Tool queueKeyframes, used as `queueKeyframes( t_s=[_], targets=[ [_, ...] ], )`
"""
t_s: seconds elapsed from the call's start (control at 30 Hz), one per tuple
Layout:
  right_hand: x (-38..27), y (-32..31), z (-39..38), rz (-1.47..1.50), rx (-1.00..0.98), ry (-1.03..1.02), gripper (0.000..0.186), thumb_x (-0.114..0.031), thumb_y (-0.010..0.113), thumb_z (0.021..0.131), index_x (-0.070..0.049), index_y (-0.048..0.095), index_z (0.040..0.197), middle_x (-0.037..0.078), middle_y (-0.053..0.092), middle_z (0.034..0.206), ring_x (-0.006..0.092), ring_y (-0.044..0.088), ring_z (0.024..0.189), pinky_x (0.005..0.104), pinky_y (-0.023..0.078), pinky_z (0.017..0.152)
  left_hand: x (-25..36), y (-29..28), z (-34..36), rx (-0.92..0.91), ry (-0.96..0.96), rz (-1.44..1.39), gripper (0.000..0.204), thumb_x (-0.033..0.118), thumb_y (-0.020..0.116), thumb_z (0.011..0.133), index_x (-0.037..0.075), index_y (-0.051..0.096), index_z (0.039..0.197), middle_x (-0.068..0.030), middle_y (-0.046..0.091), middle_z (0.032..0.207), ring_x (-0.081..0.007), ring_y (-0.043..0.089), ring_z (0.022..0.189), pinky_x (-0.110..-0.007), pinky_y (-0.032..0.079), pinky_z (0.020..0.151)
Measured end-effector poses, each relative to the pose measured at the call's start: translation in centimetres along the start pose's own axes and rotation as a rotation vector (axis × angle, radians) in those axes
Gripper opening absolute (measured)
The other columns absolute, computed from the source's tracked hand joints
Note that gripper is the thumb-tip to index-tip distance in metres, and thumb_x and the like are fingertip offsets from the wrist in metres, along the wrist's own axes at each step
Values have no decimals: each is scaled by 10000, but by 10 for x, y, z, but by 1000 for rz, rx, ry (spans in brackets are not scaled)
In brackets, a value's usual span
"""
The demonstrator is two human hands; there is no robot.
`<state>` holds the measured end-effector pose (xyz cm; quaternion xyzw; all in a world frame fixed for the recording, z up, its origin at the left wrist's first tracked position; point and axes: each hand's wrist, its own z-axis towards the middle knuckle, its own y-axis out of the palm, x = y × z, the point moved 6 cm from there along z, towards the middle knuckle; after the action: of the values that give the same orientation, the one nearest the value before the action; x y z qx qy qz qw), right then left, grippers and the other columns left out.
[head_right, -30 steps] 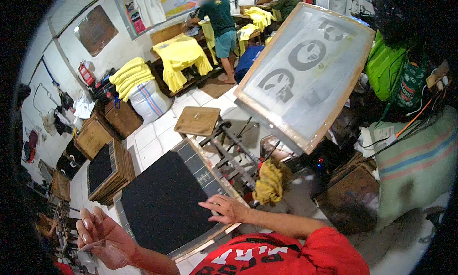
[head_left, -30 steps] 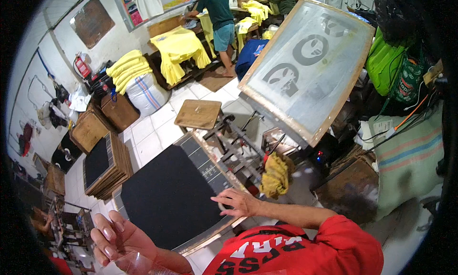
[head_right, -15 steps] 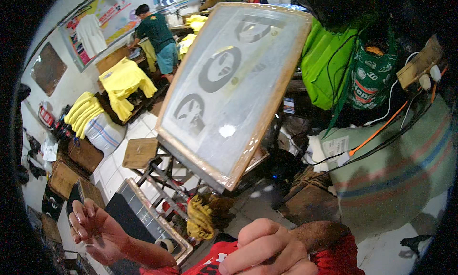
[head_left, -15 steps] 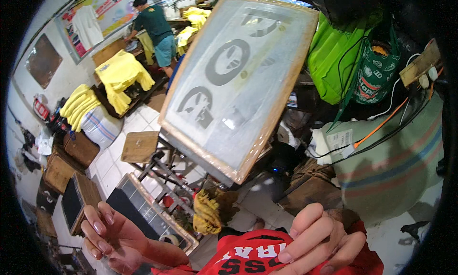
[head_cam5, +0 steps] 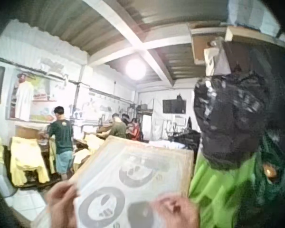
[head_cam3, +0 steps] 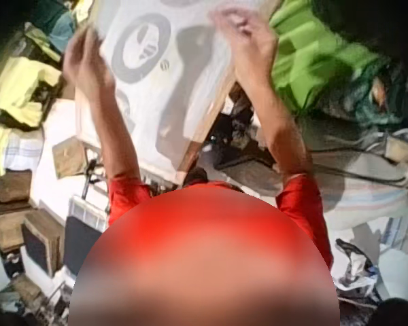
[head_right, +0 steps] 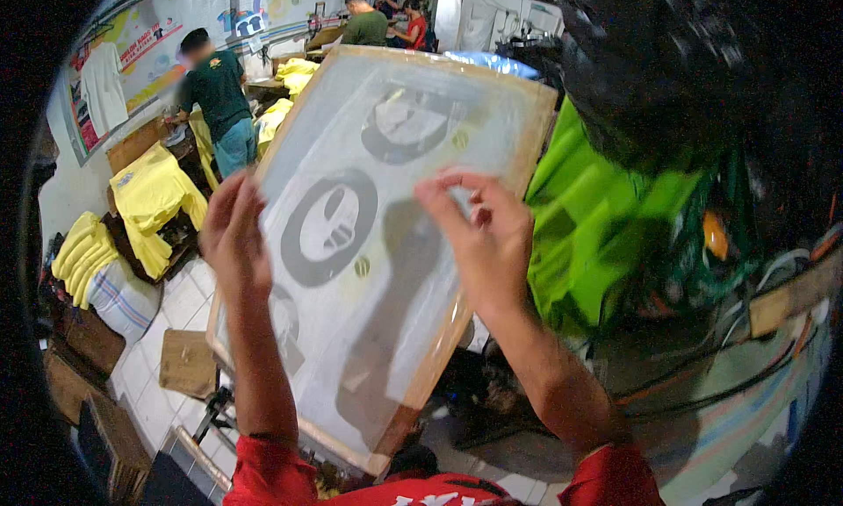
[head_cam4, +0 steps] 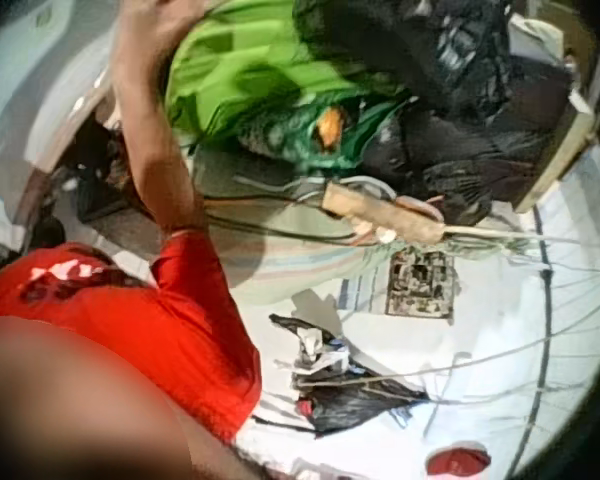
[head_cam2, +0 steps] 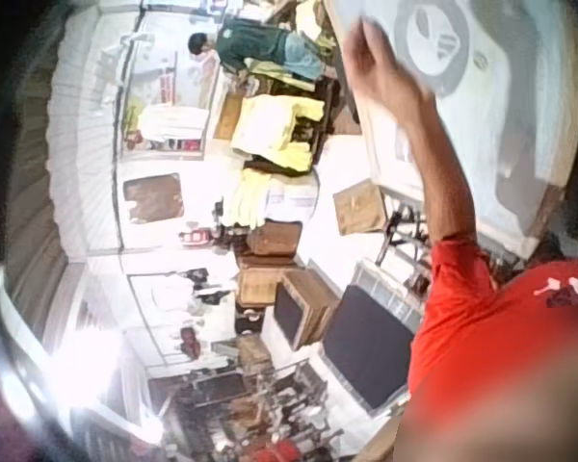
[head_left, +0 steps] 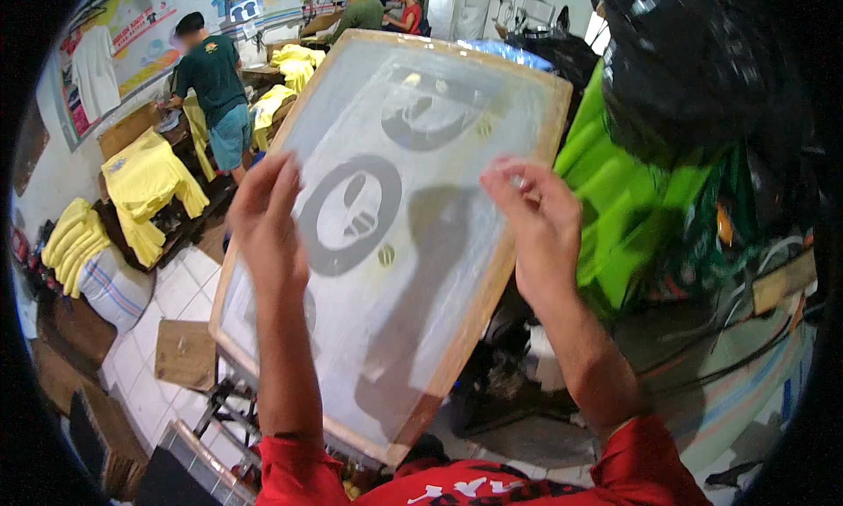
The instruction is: The person secures a transparent stencil with skull graphics to a wooden frame using masking tape, then sits on the floor to select and open several ink containers. The person also moves a wooden board and a black mat within the workspace.
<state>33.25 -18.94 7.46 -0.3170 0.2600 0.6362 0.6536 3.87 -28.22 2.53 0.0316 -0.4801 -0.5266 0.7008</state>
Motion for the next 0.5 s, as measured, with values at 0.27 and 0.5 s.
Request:
queueKeyframes(
  t_s=[0.27, 0.5],
  targets=[
    [101, 40, 216, -393, 152, 44, 186, -216, 846, 808, -63, 781, 889, 48, 762, 798, 101, 689, 713, 253, 515, 671, -198, 136, 196, -79, -58, 130, 204, 97, 770, 903, -11, 771, 1076, -82, 766, 989, -117, 686, 867, -249, 521, 801],
    [149, 43, 250, -676, 126, 20, 234, -292, 837, 783, -81, 775, 864, 51, 768, 793, 146, 711, 682, 315, 545, 673, -263, 152, 227, -83, 83, 645, 267, 205, 817, 855, 71, 795, 1086, -77, 776, 830, -102, 678, 731, -273, 529, 693]
  ],
)
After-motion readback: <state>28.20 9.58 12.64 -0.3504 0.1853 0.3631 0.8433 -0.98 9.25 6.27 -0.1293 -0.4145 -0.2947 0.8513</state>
